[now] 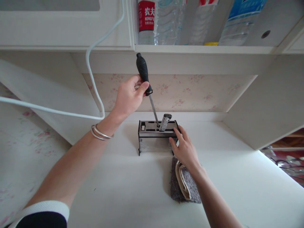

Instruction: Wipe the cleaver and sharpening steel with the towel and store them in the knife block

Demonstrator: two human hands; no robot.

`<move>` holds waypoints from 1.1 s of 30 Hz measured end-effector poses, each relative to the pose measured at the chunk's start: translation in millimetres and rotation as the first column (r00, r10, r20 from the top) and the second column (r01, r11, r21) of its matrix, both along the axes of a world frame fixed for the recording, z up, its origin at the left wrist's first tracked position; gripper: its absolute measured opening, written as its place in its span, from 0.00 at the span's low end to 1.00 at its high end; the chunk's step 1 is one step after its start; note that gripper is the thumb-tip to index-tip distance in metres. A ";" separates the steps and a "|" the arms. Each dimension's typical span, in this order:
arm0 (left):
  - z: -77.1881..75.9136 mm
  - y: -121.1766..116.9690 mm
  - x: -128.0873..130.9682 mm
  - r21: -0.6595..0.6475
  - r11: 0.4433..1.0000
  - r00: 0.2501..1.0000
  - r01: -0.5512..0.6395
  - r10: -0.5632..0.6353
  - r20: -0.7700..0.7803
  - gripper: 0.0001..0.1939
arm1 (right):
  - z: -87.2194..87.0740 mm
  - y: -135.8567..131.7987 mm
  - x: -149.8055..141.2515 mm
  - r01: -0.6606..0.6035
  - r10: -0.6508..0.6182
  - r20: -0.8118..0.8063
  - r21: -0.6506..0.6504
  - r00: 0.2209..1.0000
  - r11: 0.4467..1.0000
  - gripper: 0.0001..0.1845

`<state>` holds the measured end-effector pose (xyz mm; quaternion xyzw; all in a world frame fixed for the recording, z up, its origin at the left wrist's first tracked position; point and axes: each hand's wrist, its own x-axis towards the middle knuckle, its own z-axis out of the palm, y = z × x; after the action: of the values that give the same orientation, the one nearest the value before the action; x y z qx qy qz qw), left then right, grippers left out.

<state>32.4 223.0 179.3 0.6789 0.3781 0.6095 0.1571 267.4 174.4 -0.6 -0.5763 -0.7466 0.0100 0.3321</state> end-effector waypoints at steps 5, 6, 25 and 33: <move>-0.3 5.0 -3.6 0.002 1.000 1.000 -0.009 0.009 0.009 0.11 | 0.0 0.1 -0.9 0.016 -0.017 -0.076 -0.006 0.997 1.000 0.26; -0.7 5.7 -3.8 0.001 1.000 1.000 -0.007 0.007 0.007 0.11 | 0.3 0.2 -0.8 0.020 -0.020 -0.077 -0.010 0.997 1.000 0.26; -14.8 7.0 23.8 0.059 0.997 0.965 -0.053 0.066 -0.254 0.08 | -7.5 7.5 2.0 -0.025 0.016 -0.339 -0.021 0.940 0.999 0.29; -59.6 16.8 26.5 -0.101 0.992 0.951 -0.074 0.039 -0.307 0.08 | -6.4 7.5 2.3 -0.023 -0.043 -0.451 -0.139 0.892 0.990 0.32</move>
<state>58.9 239.8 119.7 0.7437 0.4503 0.4801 0.1169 269.7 181.9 -7.0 -0.5839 -0.6433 0.1947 0.4554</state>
